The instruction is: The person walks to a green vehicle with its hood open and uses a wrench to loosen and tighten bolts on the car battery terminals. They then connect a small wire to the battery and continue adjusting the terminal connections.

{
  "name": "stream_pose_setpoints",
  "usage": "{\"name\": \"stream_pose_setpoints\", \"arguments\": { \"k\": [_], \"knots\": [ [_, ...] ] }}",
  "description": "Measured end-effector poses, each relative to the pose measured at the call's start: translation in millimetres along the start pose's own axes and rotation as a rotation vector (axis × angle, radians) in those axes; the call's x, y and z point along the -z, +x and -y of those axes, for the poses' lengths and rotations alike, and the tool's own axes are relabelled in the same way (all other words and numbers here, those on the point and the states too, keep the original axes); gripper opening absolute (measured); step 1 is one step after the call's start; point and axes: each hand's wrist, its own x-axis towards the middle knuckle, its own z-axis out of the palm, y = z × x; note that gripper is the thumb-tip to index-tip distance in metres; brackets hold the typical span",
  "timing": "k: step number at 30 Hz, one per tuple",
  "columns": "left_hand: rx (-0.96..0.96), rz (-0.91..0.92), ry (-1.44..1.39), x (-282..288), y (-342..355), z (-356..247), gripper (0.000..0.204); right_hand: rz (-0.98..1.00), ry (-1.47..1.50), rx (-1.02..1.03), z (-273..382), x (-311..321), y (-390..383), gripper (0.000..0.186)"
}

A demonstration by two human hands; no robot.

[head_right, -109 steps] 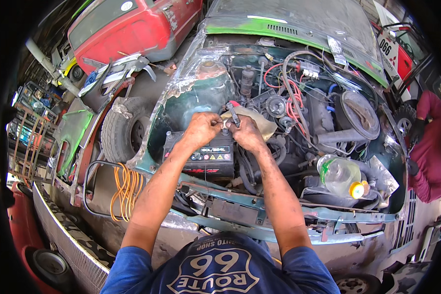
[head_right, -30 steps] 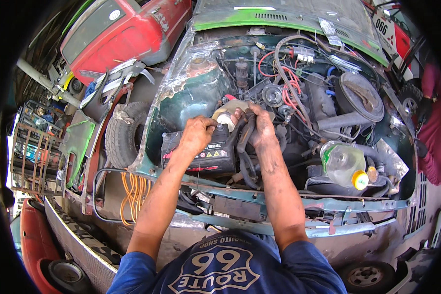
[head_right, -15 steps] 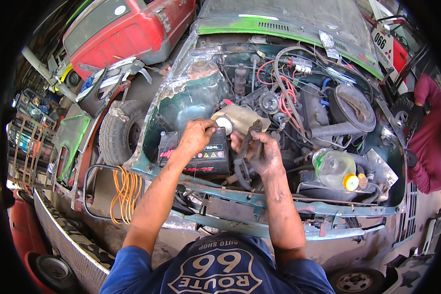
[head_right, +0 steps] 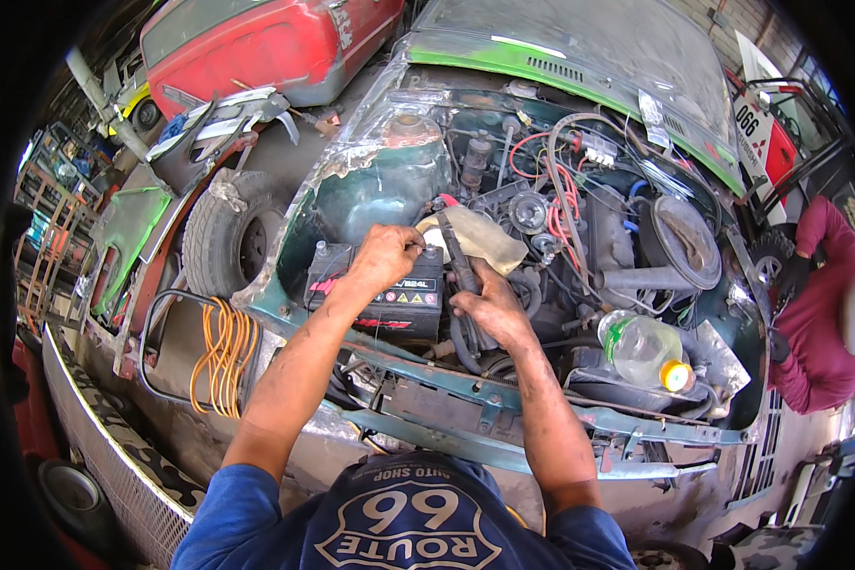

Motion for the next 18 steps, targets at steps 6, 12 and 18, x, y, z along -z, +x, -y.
{"name": "stream_pose_setpoints", "arguments": {
  "k": [6, 12, 18],
  "knots": [
    [0.044, 0.005, 0.062, 4.4, -1.9, -9.4, 0.02, -0.123, -0.39, 0.18, 4.2, -7.5, -5.4, 0.063],
    [0.04, -0.019, 0.005, 0.3, -2.8, -10.0, 0.02, -0.141, -0.484, 0.197, 8.1, -2.8, -10.1, 0.057],
    [0.054, -0.011, -0.056, -2.8, 1.8, -7.9, 0.018, -0.126, -0.476, 0.057, 16.0, -6.5, -12.6, 0.056]
  ]
}}
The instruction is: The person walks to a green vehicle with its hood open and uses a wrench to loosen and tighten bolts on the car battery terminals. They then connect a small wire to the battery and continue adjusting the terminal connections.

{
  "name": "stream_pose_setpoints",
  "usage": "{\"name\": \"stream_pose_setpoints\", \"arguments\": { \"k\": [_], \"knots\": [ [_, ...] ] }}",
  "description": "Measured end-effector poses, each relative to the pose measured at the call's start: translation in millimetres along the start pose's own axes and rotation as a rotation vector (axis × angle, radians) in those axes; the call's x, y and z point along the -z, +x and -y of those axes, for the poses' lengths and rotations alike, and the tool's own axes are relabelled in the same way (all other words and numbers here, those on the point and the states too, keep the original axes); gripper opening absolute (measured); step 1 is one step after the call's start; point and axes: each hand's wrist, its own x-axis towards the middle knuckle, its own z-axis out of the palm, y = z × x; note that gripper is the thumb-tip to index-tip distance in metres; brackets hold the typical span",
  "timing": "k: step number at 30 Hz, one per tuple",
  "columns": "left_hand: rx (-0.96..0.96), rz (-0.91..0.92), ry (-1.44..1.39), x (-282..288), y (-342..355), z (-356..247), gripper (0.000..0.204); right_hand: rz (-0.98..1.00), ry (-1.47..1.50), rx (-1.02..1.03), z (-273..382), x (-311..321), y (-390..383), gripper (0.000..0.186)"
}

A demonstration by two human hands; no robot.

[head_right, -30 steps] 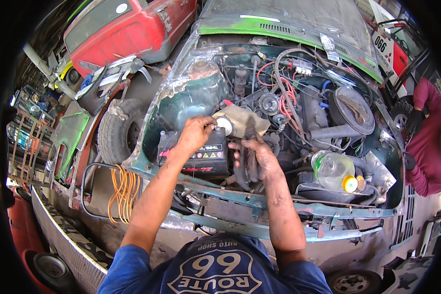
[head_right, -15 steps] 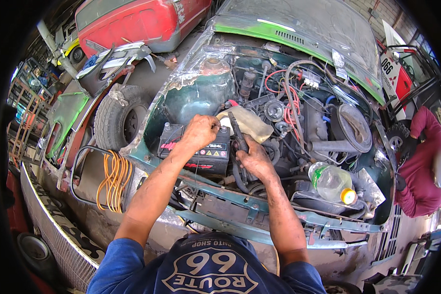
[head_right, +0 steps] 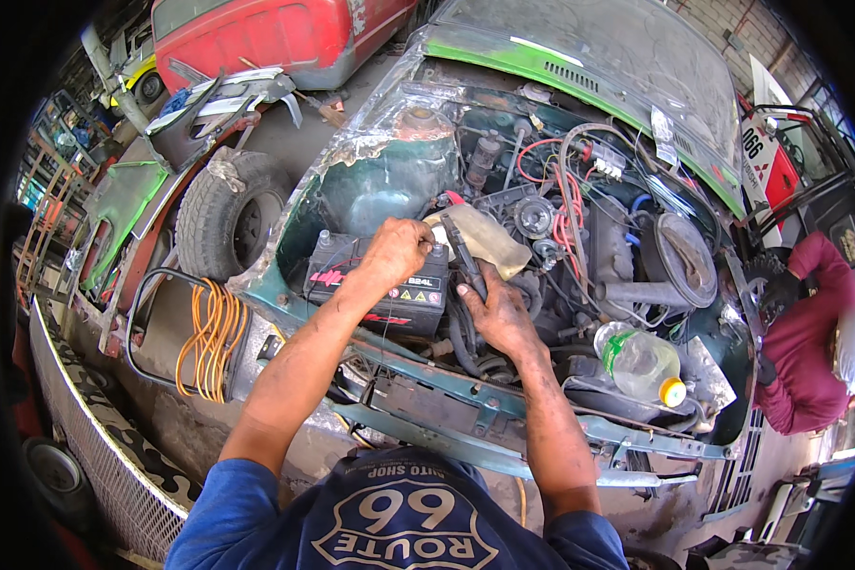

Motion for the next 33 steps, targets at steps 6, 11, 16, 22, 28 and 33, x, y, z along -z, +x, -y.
{"name": "stream_pose_setpoints", "arguments": {
  "k": [6, 11, 16, 22, 28, 33],
  "knots": [
    [-0.037, 0.026, -0.019, 2.9, 3.9, 3.5, 0.017, -0.002, -0.123, -0.043, 3.7, -5.8, 5.9, 0.055],
    [-0.056, -0.016, 0.016, -0.1, 1.7, 3.3, 0.017, -0.083, 0.028, -0.006, 4.8, -5.5, 0.5, 0.051],
    [-0.037, 0.023, 0.024, -1.6, 3.0, 3.4, 0.018, -0.022, -0.236, 0.059, 4.9, -0.2, -3.2, 0.046],
    [-0.031, -0.002, -0.008, -3.0, 3.9, 5.1, 0.019, -0.058, -0.02, -0.024, 10.3, -3.4, -1.3, 0.047],
    [-0.022, 0.002, 0.021, -0.8, 4.7, 1.9, 0.02, -0.016, -0.252, 0.005, 20.1, -2.3, 3.4, 0.044],
    [-0.059, -0.01, 0.036, -0.4, 3.5, 2.5, 0.019, -0.087, -0.157, -0.025, 30.1, 7.3, 4.9, 0.048]
  ]
}}
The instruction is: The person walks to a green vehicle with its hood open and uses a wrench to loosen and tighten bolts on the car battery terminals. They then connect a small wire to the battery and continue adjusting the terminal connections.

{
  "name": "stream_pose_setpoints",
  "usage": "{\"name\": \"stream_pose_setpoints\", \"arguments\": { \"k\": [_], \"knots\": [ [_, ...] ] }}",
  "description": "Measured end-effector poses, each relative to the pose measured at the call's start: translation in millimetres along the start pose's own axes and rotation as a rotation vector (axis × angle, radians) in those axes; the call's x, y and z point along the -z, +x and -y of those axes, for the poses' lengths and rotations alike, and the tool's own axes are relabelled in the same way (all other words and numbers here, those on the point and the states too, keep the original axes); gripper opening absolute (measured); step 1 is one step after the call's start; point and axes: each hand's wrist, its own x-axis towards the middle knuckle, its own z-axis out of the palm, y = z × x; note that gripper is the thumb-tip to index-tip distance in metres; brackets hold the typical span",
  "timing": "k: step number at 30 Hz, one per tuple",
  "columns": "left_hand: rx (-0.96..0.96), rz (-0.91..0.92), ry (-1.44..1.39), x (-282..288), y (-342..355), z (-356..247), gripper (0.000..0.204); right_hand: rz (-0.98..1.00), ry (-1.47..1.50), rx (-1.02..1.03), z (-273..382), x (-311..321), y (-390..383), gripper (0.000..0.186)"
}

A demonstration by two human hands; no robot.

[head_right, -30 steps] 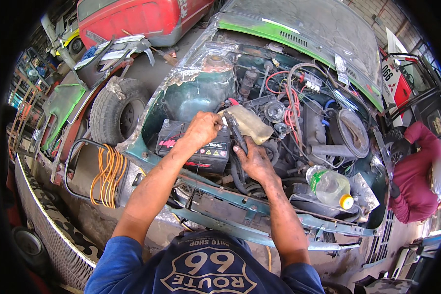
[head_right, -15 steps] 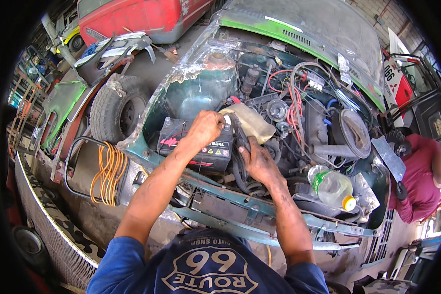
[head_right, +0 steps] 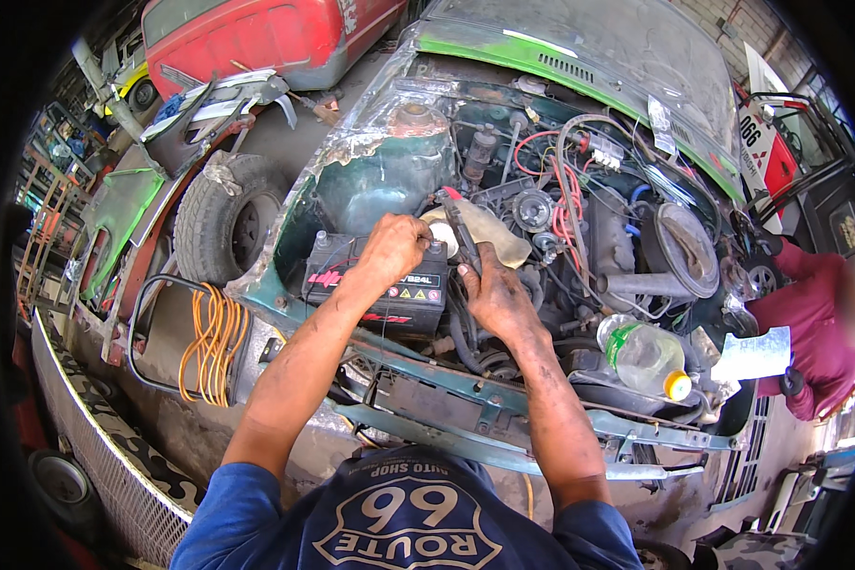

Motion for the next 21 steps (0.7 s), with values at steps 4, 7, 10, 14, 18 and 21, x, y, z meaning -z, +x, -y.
{"name": "stream_pose_setpoints", "arguments": {
  "k": [4, 7, 10, 14, 18, 21],
  "knots": [
    [0.005, -0.009, -0.006, -2.1, 0.5, 0.8, 0.018, 0.067, -0.134, 0.045, 1.4, -4.5, -5.9, 0.044],
    [0.0, 0.01, 0.002, -1.9, 0.9, 1.1, 0.018, 0.08, -0.069, 0.049, -6.1, -3.6, -4.4, 0.045],
    [-0.026, -0.002, 0.029, -1.5, 1.4, 0.7, 0.018, -0.046, -0.028, 0.082, -10.7, -10.0, -2.0, 0.046],
    [0.029, 0.033, 0.029, -1.3, 2.2, 1.3, 0.018, 0.043, -0.166, 0.014, -10.9, -16.3, -4.3, 0.044],
    [-0.014, 0.037, 0.038, -0.3, 3.8, 3.0, 0.019, 0.016, -0.023, 0.044, -7.8, -13.9, -5.1, 0.042],
    [-0.008, 0.02, 0.014, -2.0, 2.2, 1.9, 0.019, 0.004, -0.038, 0.058, -6.5, -12.6, -4.4, 0.039]
  ]
}}
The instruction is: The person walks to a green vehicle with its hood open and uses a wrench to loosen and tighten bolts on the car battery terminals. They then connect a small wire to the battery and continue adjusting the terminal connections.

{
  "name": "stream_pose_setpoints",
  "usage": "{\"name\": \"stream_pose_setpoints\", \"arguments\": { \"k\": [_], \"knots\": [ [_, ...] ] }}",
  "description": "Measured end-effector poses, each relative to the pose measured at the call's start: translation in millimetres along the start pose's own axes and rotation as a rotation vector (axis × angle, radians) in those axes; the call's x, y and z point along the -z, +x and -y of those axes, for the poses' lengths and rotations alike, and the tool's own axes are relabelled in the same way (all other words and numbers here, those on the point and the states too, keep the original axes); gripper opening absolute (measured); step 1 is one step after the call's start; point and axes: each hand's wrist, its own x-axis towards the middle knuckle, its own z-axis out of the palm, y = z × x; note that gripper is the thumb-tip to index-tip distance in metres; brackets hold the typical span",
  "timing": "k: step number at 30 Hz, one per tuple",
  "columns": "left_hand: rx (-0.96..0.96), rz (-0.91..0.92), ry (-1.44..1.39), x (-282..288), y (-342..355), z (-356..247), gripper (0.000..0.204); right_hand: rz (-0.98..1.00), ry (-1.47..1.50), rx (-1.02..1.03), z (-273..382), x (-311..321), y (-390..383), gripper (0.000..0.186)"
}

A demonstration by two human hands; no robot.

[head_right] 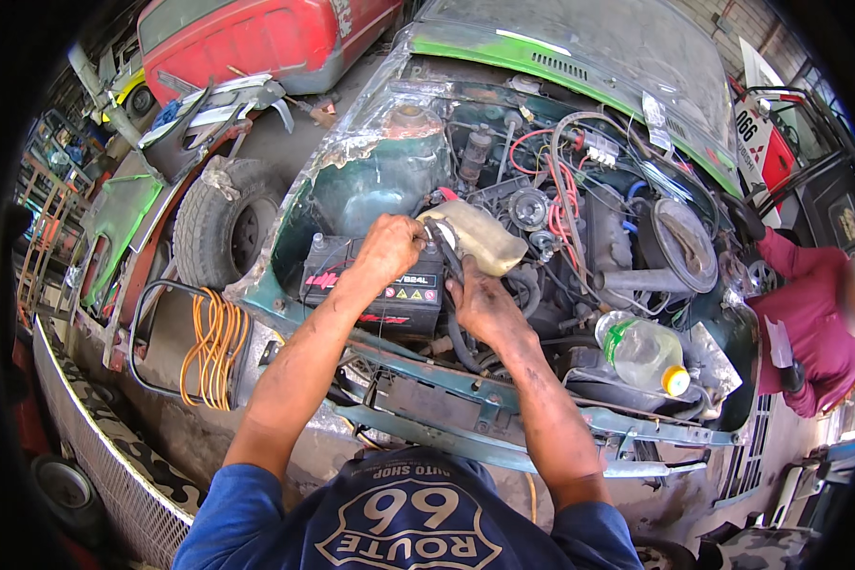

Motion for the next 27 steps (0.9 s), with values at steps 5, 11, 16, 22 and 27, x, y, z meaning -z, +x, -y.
{"name": "stream_pose_setpoints", "arguments": {
  "k": [5, 11, 16, 22, 27],
  "knots": [
    [0.021, -0.009, 0.007, -1.1, 1.1, 0.4, 0.02, -0.077, 0.015, 0.03, -4.3, -3.7, 0.4, 0.046],
    [-0.03, -0.008, 0.019, -1.1, 1.3, 1.9, 0.02, -0.077, -0.032, 0.079, -14.2, -13.3, 2.5, 0.048],
    [0.003, -0.01, 0.019, -0.7, -1.7, -0.8, 0.019, -0.08, -0.169, 0.116, -19.0, -22.1, -3.2, 0.056],
    [-0.021, -0.039, 0.067, -2.7, -1.7, 0.3, 0.018, -0.139, -0.093, 0.156, -15.3, -23.6, -3.4, 0.042],
    [-0.01, -0.005, 0.059, -3.8, 2.8, 2.7, 0.018, -0.154, 0.0, 0.14, -13.9, -21.6, -4.2, 0.04]
  ]
}}
